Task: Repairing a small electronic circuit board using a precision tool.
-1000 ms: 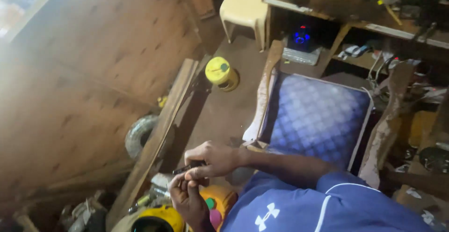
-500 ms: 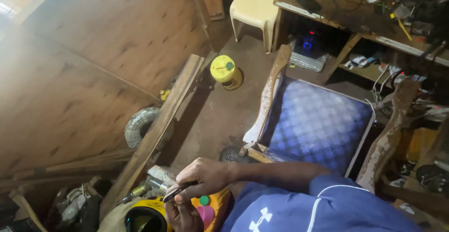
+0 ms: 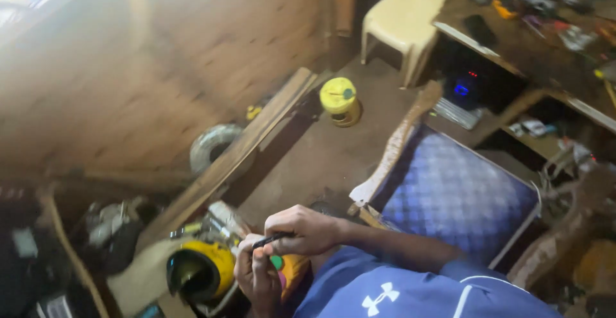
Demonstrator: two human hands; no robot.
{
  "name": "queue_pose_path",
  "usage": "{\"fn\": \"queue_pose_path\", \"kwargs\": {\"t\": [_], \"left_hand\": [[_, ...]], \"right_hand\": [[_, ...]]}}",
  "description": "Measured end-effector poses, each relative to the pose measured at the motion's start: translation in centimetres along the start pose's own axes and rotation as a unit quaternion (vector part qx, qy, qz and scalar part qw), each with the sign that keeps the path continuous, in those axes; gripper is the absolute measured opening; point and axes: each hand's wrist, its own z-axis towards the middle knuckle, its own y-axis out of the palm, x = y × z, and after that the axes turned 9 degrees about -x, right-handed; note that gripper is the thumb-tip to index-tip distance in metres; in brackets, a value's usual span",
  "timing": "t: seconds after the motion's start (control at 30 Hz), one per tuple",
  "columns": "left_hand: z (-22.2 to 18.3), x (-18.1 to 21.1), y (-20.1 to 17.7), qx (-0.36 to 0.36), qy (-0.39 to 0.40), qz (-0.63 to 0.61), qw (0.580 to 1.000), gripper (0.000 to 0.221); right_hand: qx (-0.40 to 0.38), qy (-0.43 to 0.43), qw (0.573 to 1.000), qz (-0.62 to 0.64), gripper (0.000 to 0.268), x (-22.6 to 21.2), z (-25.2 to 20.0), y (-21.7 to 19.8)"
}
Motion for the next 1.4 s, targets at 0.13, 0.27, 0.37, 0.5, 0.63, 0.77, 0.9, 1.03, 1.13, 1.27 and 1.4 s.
{"fn": "queue_pose_path", "kwargs": {"t": [0.13, 0.27, 0.37, 0.5, 0.63, 0.77, 0.9, 1.03, 1.13, 1.27, 1.4], "left_hand": [[0.0, 2.6, -0.1, 0.024, 0.005, -0.022, 0.999, 0.047], [-1.3, 2.5, -1.4, 0.065, -0.003, -0.012, 0.998, 0.042], [-3.0, 1.6, -2.7, 0.088, -0.007, 0.006, 0.996, 0.040], [-6.4, 1.0, -5.3, 0.129, -0.125, 0.123, 0.976, 0.037], [-7.2, 1.5, -6.1, 0.172, -0.075, 0.061, 0.980, 0.036], [-8.2, 2.3, -7.2, 0.197, -0.090, 0.088, 0.972, 0.042], [-9.7, 1.4, -7.9, 0.218, -0.047, 0.014, 0.975, 0.035], [-10.2, 2.4, -8.4, 0.250, -0.028, -0.001, 0.968, 0.038], [-11.0, 2.1, -9.0, 0.277, -0.028, -0.014, 0.960, 0.037], [-12.6, 2.0, -10.3, 0.268, -0.052, 0.033, 0.961, 0.036], [-14.0, 3.1, -11.2, 0.273, -0.081, 0.065, 0.957, 0.043]], "right_hand": [[-0.065, -0.011, 0.998, 0.023, 0.035, -0.4, 1.0, 0.4], [-0.087, -0.021, 0.995, 0.034, 0.032, -0.2, 2.1, 1.8], [-0.108, -0.025, 0.993, 0.037, 0.032, -0.5, 3.0, 3.0], [-0.148, -0.035, 0.988, 0.042, 0.031, -1.6, 4.3, 4.6], [-0.194, -0.048, 0.978, 0.054, 0.034, -1.8, 5.3, 6.4], [-0.215, -0.055, 0.973, 0.065, 0.028, -2.1, 6.1, 8.1], [-0.227, -0.060, 0.969, 0.081, 0.030, -2.6, 6.5, 9.7], [-0.250, -0.077, 0.959, 0.104, 0.039, -3.4, 7.3, 11.0], [-0.254, -0.108, 0.954, 0.114, 0.037, -3.7, 7.8, 11.9], [-0.271, -0.095, 0.952, 0.103, 0.037, -3.4, 8.1, 13.5], [-0.294, -0.106, 0.942, 0.124, 0.043, -3.3, 8.3, 15.3]]}}
